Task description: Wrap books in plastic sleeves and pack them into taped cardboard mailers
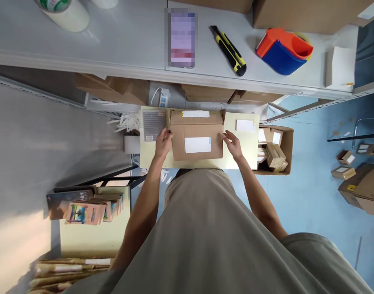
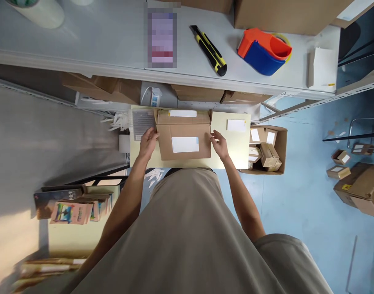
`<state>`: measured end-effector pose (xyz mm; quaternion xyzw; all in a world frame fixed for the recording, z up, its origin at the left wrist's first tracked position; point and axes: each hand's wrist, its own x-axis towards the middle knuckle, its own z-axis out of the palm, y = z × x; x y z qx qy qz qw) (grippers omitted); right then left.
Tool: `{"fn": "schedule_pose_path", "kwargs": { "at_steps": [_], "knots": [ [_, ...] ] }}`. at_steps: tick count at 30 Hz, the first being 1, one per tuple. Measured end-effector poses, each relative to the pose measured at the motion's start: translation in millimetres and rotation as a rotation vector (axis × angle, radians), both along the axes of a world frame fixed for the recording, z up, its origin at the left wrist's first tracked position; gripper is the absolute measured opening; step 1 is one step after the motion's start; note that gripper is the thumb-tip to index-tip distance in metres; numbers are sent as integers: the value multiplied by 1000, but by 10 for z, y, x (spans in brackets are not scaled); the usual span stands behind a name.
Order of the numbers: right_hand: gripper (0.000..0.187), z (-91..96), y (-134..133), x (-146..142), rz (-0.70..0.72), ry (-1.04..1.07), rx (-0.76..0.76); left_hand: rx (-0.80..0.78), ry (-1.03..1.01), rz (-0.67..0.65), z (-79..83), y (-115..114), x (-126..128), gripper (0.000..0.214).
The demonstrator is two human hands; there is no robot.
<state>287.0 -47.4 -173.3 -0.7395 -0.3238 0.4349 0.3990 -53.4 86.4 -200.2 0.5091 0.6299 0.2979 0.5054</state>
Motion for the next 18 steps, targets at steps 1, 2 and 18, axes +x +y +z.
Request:
{"fn": "schedule_pose_path", "kwargs": {
  "at_steps": [1,2,18],
  "knots": [
    [90,92,-42,-18,-2,-14,11,1,8,18,103,-66,-22,54],
    [90,177,-88,-33,-4,-29,24,-6,16,41,211,-138,-42,57],
    [82,204,-452,-174,83,14,21,-222,-65,262,318,-864,162,62]
  ]
}}
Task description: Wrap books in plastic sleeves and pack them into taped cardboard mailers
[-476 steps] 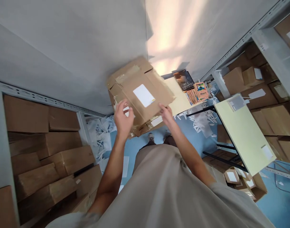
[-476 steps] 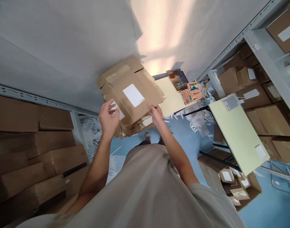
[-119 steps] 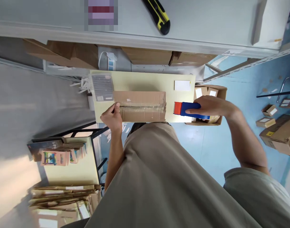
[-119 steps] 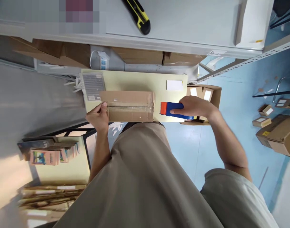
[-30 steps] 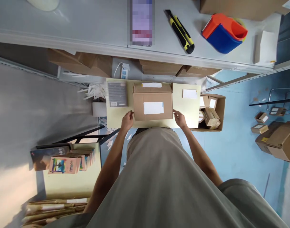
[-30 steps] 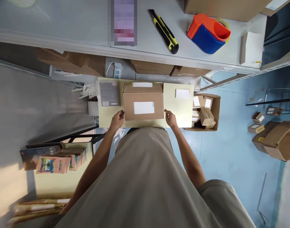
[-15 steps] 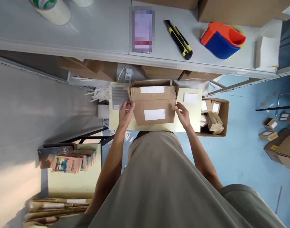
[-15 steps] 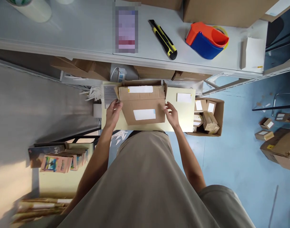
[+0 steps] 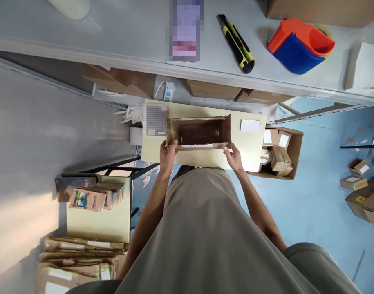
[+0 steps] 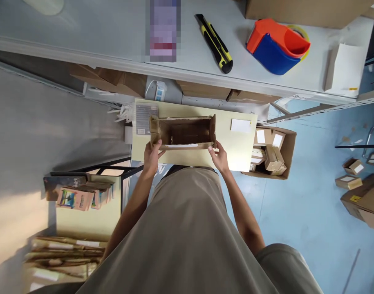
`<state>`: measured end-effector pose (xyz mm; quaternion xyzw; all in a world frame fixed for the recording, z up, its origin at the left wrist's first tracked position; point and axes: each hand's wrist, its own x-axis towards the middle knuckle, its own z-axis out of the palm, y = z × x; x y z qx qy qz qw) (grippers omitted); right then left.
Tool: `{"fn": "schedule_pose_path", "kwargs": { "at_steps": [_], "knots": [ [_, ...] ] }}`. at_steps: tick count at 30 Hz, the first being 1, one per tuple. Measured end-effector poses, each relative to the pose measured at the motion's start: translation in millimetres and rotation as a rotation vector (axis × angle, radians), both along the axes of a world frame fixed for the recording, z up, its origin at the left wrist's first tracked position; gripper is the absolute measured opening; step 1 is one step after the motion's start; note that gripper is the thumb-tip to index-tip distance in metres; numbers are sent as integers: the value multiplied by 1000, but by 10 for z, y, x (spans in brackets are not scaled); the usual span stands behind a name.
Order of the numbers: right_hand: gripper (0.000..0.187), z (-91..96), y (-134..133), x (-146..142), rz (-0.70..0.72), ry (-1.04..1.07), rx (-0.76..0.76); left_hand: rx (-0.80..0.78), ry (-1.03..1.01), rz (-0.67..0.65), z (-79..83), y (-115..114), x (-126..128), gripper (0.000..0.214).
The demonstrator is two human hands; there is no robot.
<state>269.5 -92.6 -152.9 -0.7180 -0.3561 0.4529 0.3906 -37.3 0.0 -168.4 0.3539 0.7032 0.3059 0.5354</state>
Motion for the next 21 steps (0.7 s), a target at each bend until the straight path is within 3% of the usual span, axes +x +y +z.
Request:
{"fn": "schedule_pose_path", "kwargs": {
  "at_steps": [2,9,14,18,21],
  "knots": [
    [83,-8,42,-3,-1,33,0,9,-25,-23,-37,-17,11,60],
    [90,-32,220,58,47,42,54,128,-115,-51,-156,39,5,89],
    [90,-5,143,46,2,-67,83,176,-160,-45,-121,65,-51,84],
    [74,352,115,-100,-150,-410,235,152,-154,-50,-162,207,-400,67],
    [63,804,210,-510,-198,-588,316,158,-113,-35,-385,459,-831,65]
  ]
}}
